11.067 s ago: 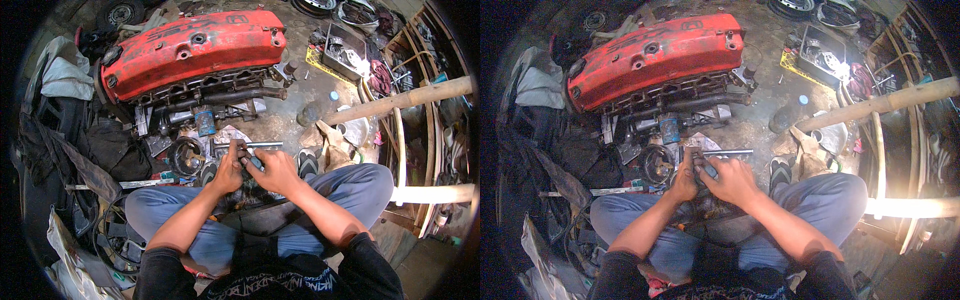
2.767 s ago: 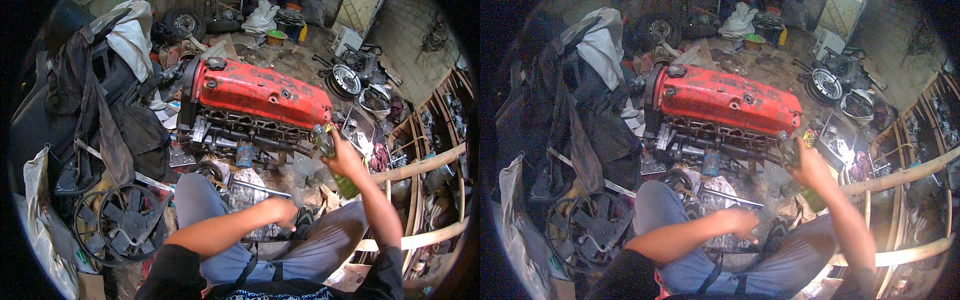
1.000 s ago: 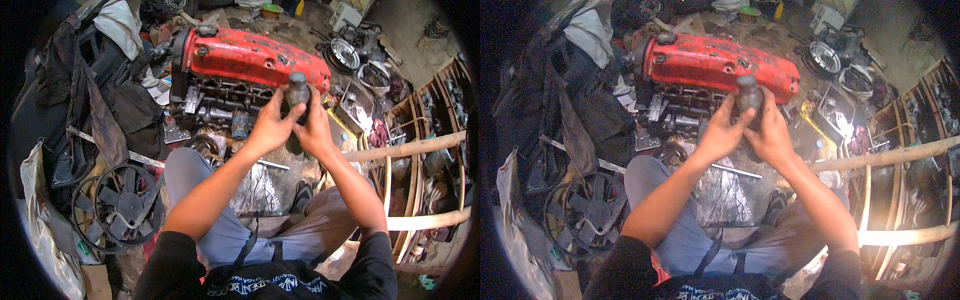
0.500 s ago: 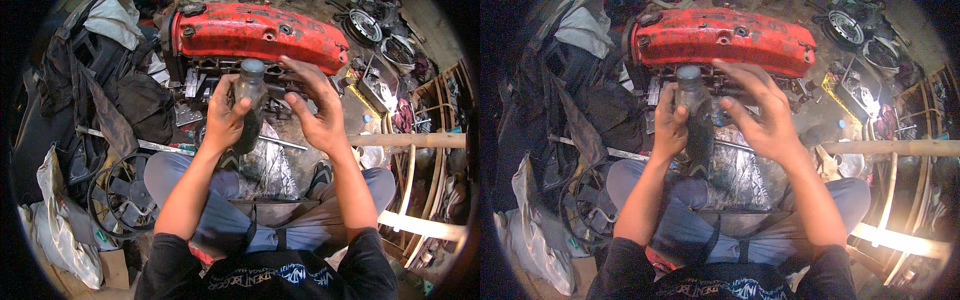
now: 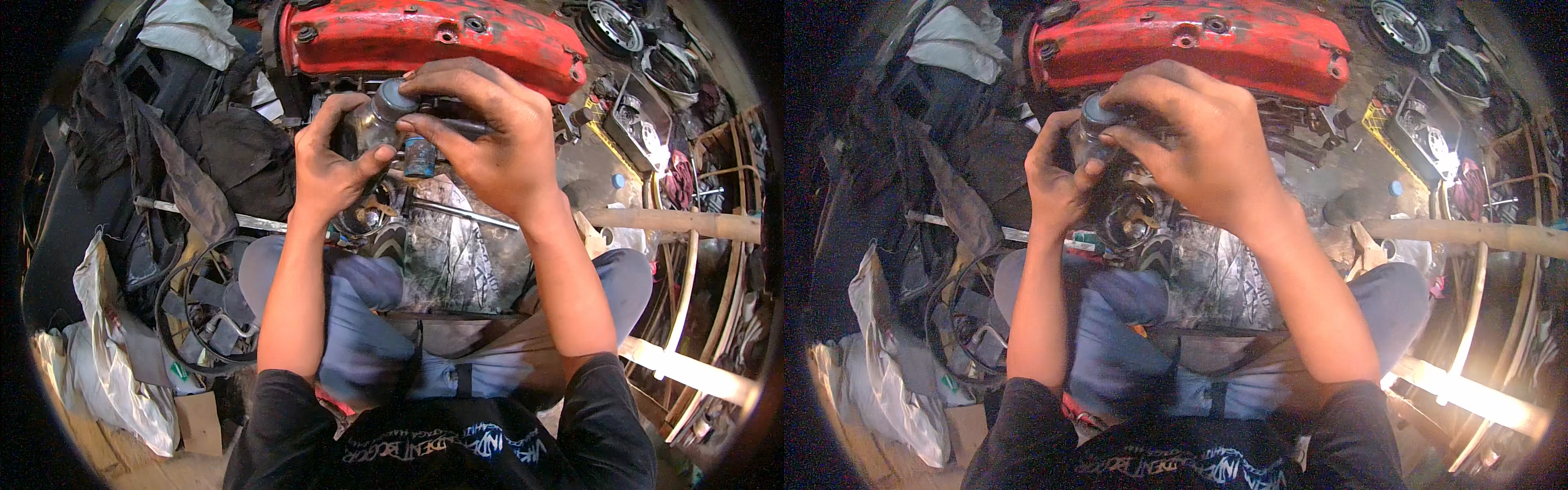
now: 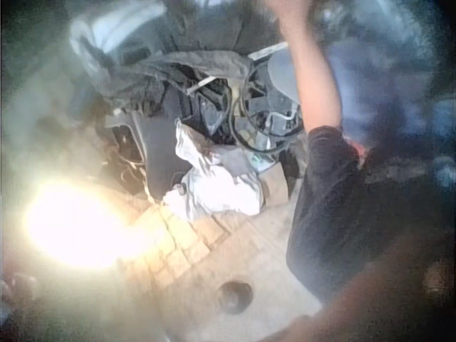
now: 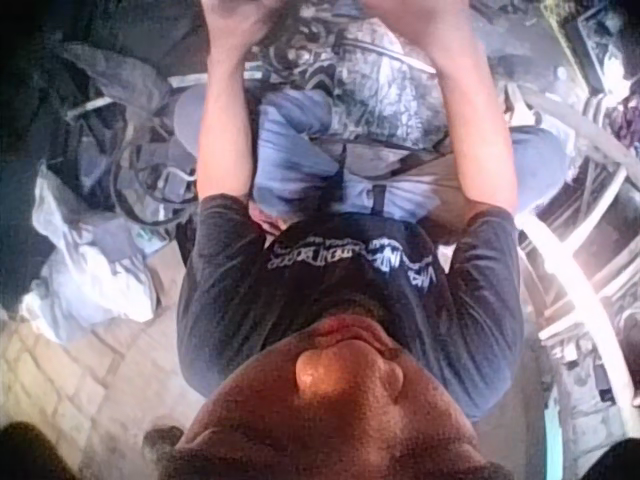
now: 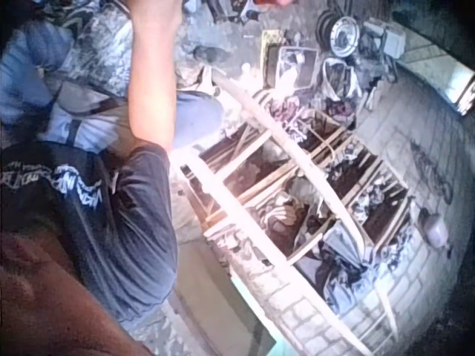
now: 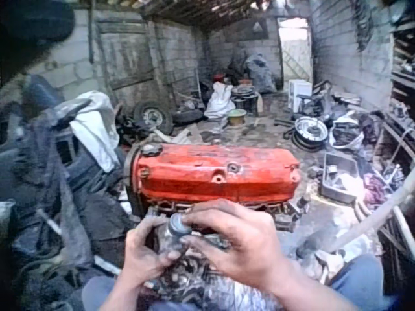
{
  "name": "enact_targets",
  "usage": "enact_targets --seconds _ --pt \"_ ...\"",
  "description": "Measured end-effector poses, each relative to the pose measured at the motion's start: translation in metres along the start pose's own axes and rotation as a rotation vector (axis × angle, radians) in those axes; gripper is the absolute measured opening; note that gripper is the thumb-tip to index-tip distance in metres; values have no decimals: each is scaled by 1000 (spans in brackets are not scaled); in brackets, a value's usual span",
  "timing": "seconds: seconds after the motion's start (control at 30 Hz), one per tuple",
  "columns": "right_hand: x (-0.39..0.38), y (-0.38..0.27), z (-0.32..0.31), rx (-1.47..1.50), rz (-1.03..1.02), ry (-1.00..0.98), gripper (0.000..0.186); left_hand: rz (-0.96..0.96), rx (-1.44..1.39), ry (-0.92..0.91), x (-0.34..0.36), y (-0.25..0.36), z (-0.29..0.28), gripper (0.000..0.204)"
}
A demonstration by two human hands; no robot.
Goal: The person sits on the floor in a cluttered workshop and works on a red engine block. They pour liquid from a plastic bottle into the engine, handle a small metal part, and wipe the engine surface with a cloth.
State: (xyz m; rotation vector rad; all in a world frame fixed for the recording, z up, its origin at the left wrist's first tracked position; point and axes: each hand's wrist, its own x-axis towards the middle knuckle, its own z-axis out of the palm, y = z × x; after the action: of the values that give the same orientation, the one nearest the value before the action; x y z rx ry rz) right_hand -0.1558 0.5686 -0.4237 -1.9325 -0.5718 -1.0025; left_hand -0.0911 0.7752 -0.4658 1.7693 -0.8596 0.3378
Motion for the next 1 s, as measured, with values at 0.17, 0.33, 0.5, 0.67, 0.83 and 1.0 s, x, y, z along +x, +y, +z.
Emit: enact_targets --seconds 0.17,0.33,0.5,0.67,0.83,1.0 --pt "7 -2 13 102 22 37 26 -28 -45 51 -1 3 -9 63" --pt "11 -5 23 108 43 -33 27 -15 -10 100 -7 -2 -17 65" --pt "15 -21 30 126 156 -76 33 83 87 168 -12 -7 -30 71" --pt "15 -23 32 233 47 -43 42 247 102 222 -10 -7 -29 72" --pt "17 -29 24 176 -60 -95 41 371 97 252 -10 -11 -28 73" --pt "16 -33 18 143 -79 -130 37 416 112 256 -8 -7 -26 72"
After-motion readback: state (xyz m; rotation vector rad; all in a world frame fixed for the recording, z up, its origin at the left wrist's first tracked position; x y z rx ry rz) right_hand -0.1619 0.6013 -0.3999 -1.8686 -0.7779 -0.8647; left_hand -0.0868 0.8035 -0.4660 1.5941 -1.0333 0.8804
